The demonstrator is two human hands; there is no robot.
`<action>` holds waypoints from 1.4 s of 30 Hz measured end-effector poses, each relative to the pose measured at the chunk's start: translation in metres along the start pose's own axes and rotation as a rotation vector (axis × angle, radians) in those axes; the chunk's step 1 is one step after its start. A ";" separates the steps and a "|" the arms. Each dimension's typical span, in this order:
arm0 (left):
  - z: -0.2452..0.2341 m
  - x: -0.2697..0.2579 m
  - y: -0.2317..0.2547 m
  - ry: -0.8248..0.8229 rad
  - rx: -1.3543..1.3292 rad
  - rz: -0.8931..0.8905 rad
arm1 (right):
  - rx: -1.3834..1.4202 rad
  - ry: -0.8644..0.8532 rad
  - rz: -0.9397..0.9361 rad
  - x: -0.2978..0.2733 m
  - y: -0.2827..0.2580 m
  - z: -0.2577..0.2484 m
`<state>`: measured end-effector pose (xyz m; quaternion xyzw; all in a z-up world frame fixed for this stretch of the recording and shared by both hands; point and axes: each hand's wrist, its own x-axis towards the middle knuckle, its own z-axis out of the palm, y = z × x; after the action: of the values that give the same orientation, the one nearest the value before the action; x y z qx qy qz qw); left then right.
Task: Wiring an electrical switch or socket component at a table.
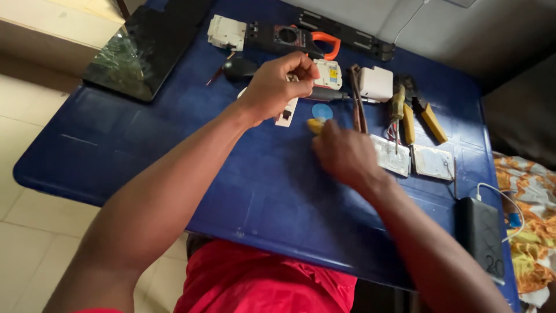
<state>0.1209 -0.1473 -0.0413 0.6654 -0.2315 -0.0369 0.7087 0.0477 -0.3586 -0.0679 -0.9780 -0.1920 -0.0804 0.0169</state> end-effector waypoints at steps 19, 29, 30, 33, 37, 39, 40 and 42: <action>0.029 0.034 -0.020 -0.079 0.130 0.157 | 0.286 0.191 -0.169 0.000 0.005 -0.017; 0.018 0.031 -0.036 -0.058 0.206 0.244 | 0.508 0.024 -0.430 -0.024 -0.040 -0.025; 0.016 0.033 -0.036 -0.073 0.232 0.290 | 0.551 -0.010 -0.476 -0.029 -0.045 -0.032; 0.013 0.022 -0.031 -0.105 0.190 0.211 | 0.457 0.020 -0.530 -0.020 -0.023 -0.010; 0.014 0.018 -0.013 -0.088 0.224 0.183 | 0.315 0.128 -0.415 0.005 0.006 -0.002; 0.017 0.015 -0.001 -0.094 0.047 -0.117 | 0.262 0.132 -0.282 0.008 0.003 -0.001; 0.014 0.020 -0.013 -0.089 0.048 -0.116 | 0.261 0.133 -0.287 0.002 -0.010 -0.006; 0.010 0.030 -0.037 -0.122 -0.081 0.044 | 0.402 0.048 -0.399 -0.010 -0.036 -0.015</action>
<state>0.1532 -0.1718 -0.0684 0.6273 -0.2872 -0.0711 0.7204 0.0221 -0.3297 -0.0547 -0.8958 -0.3922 -0.0654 0.1986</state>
